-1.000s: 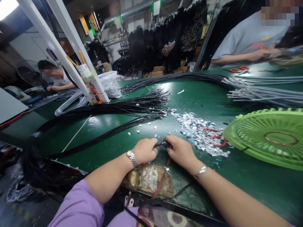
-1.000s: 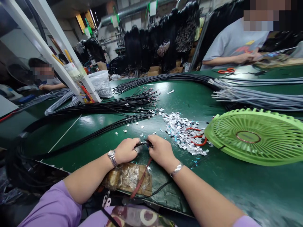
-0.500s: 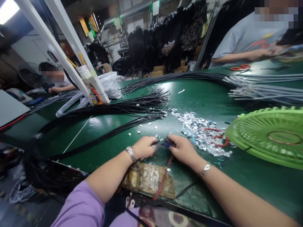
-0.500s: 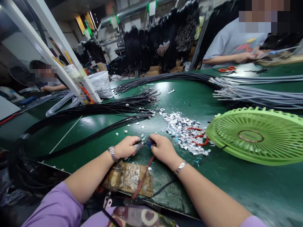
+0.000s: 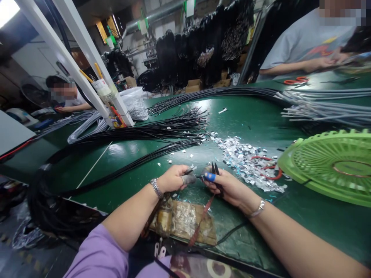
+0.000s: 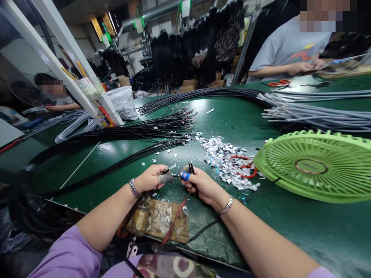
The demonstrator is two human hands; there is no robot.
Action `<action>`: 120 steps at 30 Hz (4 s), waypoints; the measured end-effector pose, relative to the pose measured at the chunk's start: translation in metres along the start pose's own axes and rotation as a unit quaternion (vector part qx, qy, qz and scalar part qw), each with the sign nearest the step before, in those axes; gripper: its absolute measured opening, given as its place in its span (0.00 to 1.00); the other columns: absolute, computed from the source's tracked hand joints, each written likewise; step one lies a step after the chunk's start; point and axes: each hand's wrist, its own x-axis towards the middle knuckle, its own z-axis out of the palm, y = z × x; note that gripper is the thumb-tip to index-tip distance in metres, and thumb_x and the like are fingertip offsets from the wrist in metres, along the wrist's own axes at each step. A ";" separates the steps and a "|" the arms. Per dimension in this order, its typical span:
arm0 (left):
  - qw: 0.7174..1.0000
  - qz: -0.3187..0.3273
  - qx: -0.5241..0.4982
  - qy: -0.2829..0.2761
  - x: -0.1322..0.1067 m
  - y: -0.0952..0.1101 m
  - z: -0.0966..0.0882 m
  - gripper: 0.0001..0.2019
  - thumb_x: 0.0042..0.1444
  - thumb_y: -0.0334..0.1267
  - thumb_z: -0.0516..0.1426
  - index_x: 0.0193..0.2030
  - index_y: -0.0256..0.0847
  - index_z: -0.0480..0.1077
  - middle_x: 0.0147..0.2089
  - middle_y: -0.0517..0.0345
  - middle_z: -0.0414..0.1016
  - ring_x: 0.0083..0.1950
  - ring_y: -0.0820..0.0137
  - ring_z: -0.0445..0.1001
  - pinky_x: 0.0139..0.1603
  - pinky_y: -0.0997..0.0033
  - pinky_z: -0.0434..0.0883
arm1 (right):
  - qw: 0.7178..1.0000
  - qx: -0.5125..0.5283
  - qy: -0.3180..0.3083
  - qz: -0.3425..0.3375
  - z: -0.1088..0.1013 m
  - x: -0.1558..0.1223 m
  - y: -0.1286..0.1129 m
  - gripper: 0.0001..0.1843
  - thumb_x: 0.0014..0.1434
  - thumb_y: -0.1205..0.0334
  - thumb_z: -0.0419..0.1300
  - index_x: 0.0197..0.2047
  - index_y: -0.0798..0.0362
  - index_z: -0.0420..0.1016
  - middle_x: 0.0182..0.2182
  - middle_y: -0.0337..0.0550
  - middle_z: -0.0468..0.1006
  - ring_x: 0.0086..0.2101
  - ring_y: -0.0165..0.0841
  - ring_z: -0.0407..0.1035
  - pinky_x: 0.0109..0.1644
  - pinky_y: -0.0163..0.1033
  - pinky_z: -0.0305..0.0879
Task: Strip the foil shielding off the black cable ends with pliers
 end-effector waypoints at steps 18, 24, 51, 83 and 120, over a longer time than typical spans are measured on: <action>0.990 0.040 0.108 0.082 0.001 -0.002 0.000 0.16 0.52 0.48 0.55 0.23 0.38 0.61 0.18 0.67 0.57 0.22 0.78 0.55 0.24 0.76 0.54 | 0.965 -0.065 0.244 -0.067 -0.017 0.015 -0.008 0.16 0.34 0.53 0.66 0.20 0.51 0.62 0.13 0.31 0.61 0.16 0.23 0.48 0.19 0.32 0.40; 0.994 0.022 0.077 0.080 -0.001 -0.002 -0.002 0.19 0.49 0.54 0.56 0.24 0.38 0.62 0.16 0.67 0.57 0.20 0.79 0.54 0.22 0.77 0.53 | 0.974 -0.092 0.193 -0.069 -0.014 0.010 -0.010 0.19 0.38 0.47 0.65 0.21 0.51 0.63 0.13 0.31 0.59 0.16 0.24 0.47 0.19 0.33 0.40; 0.994 -0.044 0.099 0.029 -0.001 0.001 0.003 0.19 0.54 0.55 0.52 0.27 0.39 0.63 0.16 0.65 0.60 0.17 0.77 0.56 0.20 0.76 0.55 | 0.988 -0.096 0.104 -0.067 0.004 0.003 0.002 0.16 0.41 0.50 0.65 0.23 0.52 0.67 0.16 0.34 0.65 0.17 0.24 0.51 0.20 0.32 0.42; 0.984 -0.107 -0.139 -0.023 0.004 0.004 -0.003 0.24 0.42 0.60 0.60 0.28 0.37 0.63 0.11 0.73 0.52 0.11 0.84 0.45 0.13 0.80 0.42 | 0.997 -0.006 0.060 -0.049 0.013 0.000 0.004 0.25 0.39 0.39 0.67 0.24 0.53 0.69 0.14 0.31 0.60 0.17 0.23 0.46 0.19 0.33 0.39; 0.996 -0.045 -0.046 0.057 0.003 0.001 0.006 0.30 0.39 0.67 0.57 0.27 0.37 0.63 0.13 0.71 0.54 0.13 0.83 0.49 0.13 0.78 0.48 | 0.991 -0.005 0.126 -0.038 0.015 -0.001 0.002 0.20 0.39 0.46 0.67 0.23 0.54 0.68 0.18 0.35 0.68 0.16 0.21 0.50 0.16 0.29 0.41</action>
